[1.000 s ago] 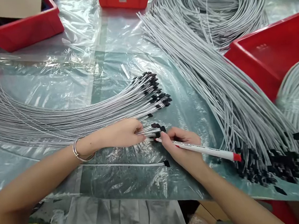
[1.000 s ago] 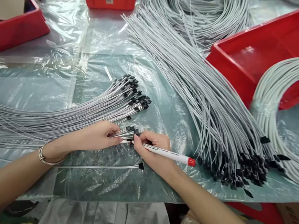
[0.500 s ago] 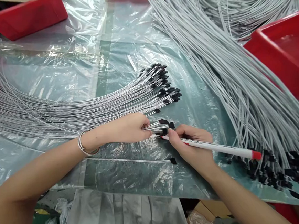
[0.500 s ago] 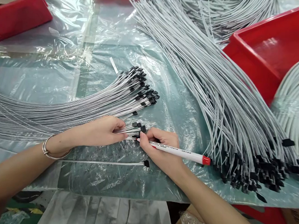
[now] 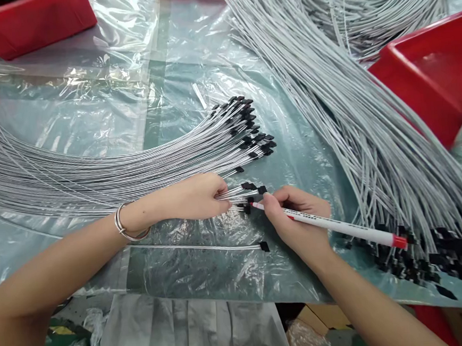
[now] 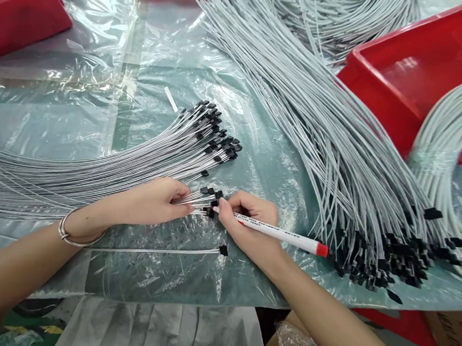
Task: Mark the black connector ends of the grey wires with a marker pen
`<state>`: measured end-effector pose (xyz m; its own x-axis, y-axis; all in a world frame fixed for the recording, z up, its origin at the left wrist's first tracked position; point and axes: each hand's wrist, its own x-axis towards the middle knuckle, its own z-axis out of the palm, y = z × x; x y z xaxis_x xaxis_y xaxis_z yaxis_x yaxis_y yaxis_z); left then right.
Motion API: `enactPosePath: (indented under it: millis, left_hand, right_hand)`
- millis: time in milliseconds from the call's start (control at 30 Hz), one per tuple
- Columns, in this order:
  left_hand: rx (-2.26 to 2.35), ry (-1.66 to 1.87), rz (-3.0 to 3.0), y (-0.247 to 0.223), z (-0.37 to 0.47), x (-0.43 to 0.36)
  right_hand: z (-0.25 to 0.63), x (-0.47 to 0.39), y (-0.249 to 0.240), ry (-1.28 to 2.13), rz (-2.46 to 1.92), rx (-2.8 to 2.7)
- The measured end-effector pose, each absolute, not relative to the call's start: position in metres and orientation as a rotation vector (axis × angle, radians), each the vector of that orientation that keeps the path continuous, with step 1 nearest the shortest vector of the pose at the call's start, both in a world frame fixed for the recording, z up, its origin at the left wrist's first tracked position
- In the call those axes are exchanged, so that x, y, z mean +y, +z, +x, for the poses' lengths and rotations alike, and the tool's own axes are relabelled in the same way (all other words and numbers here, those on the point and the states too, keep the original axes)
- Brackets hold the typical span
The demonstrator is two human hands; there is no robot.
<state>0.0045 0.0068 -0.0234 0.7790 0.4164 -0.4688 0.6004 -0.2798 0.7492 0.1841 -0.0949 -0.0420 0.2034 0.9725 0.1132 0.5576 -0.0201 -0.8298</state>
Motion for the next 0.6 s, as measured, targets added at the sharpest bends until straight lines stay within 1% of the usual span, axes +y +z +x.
enactPosePath:
  millis: [600]
  left_hand:
    - [0.788,-0.234,1.933,-0.0151,0.0087,0.0071]
  right_hand:
    - [0.1825,-0.0954,-0.0455,0.608,-1.735,-1.462]
